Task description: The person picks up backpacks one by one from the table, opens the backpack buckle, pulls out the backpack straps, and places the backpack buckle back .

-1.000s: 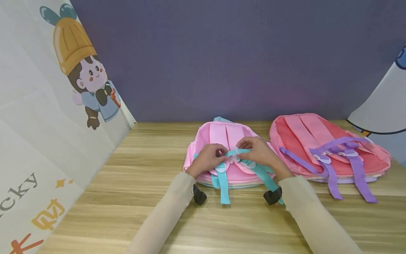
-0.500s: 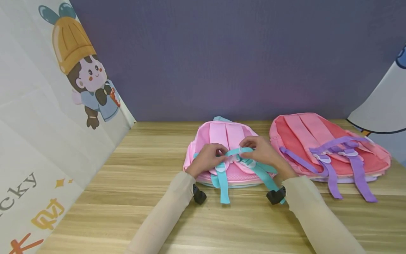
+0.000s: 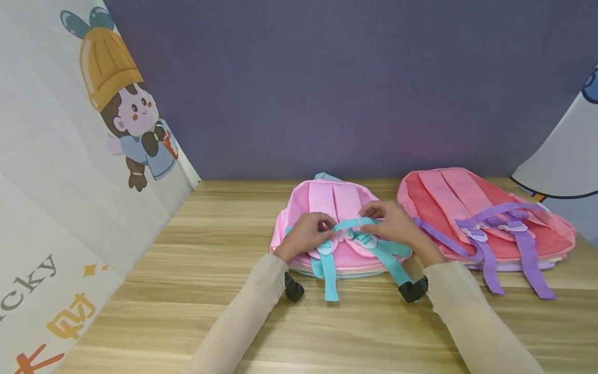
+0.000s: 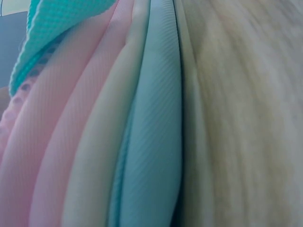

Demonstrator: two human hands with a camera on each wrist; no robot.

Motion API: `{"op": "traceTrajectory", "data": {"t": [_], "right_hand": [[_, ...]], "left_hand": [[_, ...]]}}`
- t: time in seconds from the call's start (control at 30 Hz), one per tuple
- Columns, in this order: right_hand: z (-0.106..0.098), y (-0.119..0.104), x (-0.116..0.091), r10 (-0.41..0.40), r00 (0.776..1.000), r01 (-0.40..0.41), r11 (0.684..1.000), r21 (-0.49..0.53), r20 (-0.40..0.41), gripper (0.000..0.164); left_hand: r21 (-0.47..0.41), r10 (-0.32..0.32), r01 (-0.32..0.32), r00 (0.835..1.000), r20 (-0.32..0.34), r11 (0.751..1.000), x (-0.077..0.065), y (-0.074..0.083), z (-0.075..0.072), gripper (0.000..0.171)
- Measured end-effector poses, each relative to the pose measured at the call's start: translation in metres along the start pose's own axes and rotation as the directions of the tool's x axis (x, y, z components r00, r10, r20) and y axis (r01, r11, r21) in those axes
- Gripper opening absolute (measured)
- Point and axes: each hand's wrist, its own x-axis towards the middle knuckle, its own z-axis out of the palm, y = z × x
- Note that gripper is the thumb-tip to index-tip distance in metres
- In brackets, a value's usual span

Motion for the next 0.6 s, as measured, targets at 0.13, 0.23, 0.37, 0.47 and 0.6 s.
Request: {"op": "traceTrajectory", "data": {"t": [0.13,0.23,0.37,0.47,0.6], "right_hand": [[-0.002,0.002,-0.001,0.026,1.000,-0.026,1.000,-0.011,-0.007,0.026],[-0.004,0.004,-0.001,0.029,0.999,-0.029,0.999,-0.018,-0.013,0.027],[-0.008,0.007,-0.002,0.012,1.000,-0.012,0.999,-0.032,-0.023,0.030],[-0.011,0.008,-0.004,0.003,1.000,-0.004,0.999,-0.035,-0.026,0.030],[-0.013,0.009,-0.005,0.004,1.000,-0.005,1.000,-0.030,-0.026,0.029]], "left_hand": [[0.004,0.007,-0.007,1.000,-0.005,1.000,0.000,0.000,0.000,0.017],[0.009,0.008,-0.008,1.000,-0.006,1.000,0.000,-0.001,0.000,0.017],[0.009,0.016,-0.016,1.000,-0.013,1.000,-0.001,-0.002,0.001,0.016],[0.007,0.027,-0.027,0.999,-0.020,1.000,-0.001,-0.002,0.001,0.015],[0.003,0.033,-0.033,0.999,-0.022,0.999,-0.001,-0.002,0.001,0.014]]}}
